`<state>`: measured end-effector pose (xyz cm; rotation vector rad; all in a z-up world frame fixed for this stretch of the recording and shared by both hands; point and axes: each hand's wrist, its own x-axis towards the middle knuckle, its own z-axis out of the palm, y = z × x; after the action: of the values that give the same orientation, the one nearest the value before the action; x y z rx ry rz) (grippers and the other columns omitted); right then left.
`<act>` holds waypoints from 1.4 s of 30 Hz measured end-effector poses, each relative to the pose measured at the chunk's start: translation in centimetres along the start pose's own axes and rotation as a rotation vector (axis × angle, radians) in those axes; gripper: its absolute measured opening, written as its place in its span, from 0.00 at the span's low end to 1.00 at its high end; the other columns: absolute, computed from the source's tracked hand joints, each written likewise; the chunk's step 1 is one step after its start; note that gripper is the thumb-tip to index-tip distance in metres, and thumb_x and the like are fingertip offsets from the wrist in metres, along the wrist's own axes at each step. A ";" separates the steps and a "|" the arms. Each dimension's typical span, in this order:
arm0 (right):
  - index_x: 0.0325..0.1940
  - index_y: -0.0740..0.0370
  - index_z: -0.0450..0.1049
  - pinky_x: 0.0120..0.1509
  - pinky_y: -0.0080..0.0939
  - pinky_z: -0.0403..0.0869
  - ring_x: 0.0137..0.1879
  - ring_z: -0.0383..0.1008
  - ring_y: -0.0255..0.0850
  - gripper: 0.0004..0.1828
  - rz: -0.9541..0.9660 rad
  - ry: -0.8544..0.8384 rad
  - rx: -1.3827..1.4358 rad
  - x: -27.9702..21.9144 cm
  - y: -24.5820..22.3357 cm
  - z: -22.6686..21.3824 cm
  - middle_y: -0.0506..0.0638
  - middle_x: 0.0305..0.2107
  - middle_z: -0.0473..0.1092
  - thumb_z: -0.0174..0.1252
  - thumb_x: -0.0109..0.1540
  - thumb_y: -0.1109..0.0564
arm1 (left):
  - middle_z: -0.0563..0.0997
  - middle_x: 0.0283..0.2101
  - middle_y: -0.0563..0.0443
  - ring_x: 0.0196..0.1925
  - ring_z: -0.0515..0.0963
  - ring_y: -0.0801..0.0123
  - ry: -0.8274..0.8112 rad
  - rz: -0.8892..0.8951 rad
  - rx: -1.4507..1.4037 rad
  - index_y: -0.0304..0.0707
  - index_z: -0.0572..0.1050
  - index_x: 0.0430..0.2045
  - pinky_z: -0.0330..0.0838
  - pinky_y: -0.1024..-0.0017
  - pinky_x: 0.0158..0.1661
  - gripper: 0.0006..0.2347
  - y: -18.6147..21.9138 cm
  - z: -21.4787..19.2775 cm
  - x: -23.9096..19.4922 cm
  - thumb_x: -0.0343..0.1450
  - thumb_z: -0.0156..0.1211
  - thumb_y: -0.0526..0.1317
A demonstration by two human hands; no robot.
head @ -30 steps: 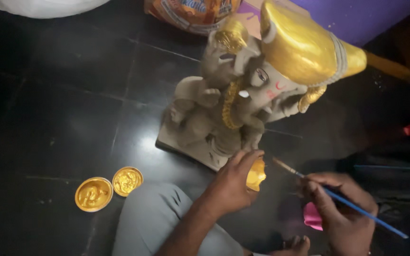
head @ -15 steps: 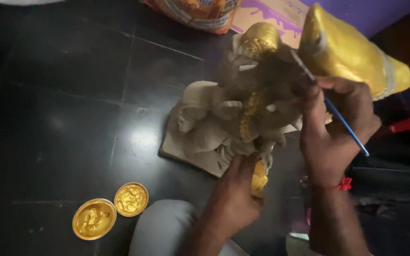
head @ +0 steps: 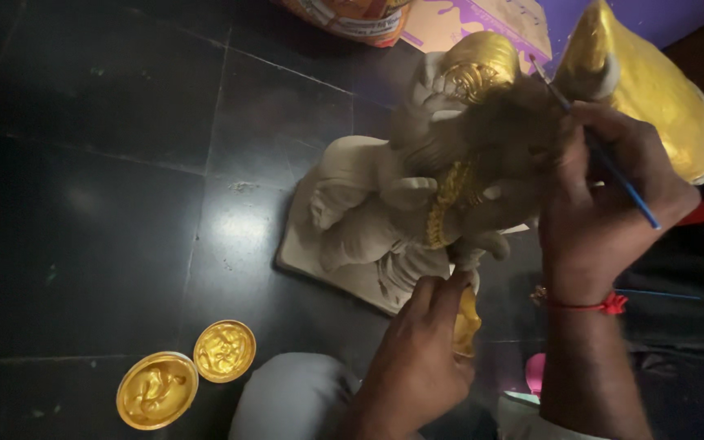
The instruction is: The person paints a Ganesha statue with gold paint using a brush. They dip the brush into a small container of gold paint and apply it to the statue's head, trunk, and body details.
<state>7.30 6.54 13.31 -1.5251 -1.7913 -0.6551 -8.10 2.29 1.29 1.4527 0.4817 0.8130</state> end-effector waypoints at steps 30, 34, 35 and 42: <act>0.49 0.72 0.78 0.46 0.30 0.76 0.42 0.81 0.37 0.02 0.031 -0.062 -0.092 1.0 -0.3 -1.8 0.55 0.38 0.78 0.63 0.74 0.68 | 0.70 0.56 0.35 0.58 0.76 0.40 0.050 0.031 0.088 0.33 0.61 0.65 0.74 0.55 0.53 0.37 0.1 0.8 0.3 0.57 0.67 0.26; 0.48 0.69 0.79 0.42 0.29 0.75 0.40 0.80 0.35 0.04 0.100 -0.053 -0.059 1.1 -0.2 -2.0 0.53 0.36 0.78 0.65 0.74 0.64 | 0.70 0.56 0.36 0.58 0.77 0.42 0.030 0.032 0.078 0.33 0.61 0.66 0.74 0.56 0.55 0.37 -0.1 0.8 0.2 0.58 0.66 0.27; 0.48 0.69 0.79 0.42 0.30 0.75 0.40 0.80 0.35 0.05 0.082 -0.054 -0.070 1.1 -0.1 -2.0 0.53 0.34 0.77 0.65 0.74 0.63 | 0.70 0.56 0.36 0.58 0.77 0.42 0.030 0.047 0.074 0.33 0.61 0.66 0.74 0.56 0.55 0.37 -0.2 0.8 0.1 0.58 0.66 0.27; 0.50 0.69 0.79 0.45 0.31 0.75 0.41 0.80 0.35 0.04 0.095 -0.045 -0.061 0.5 -0.6 -2.5 0.53 0.35 0.77 0.63 0.73 0.64 | 0.71 0.56 0.35 0.59 0.77 0.40 0.063 0.085 0.084 0.32 0.61 0.66 0.75 0.55 0.54 0.37 -0.4 1.1 0.1 0.58 0.69 0.27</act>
<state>7.08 4.83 15.36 -1.6665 -1.7342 -0.6387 -7.13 1.62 1.00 1.5371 0.5103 0.9175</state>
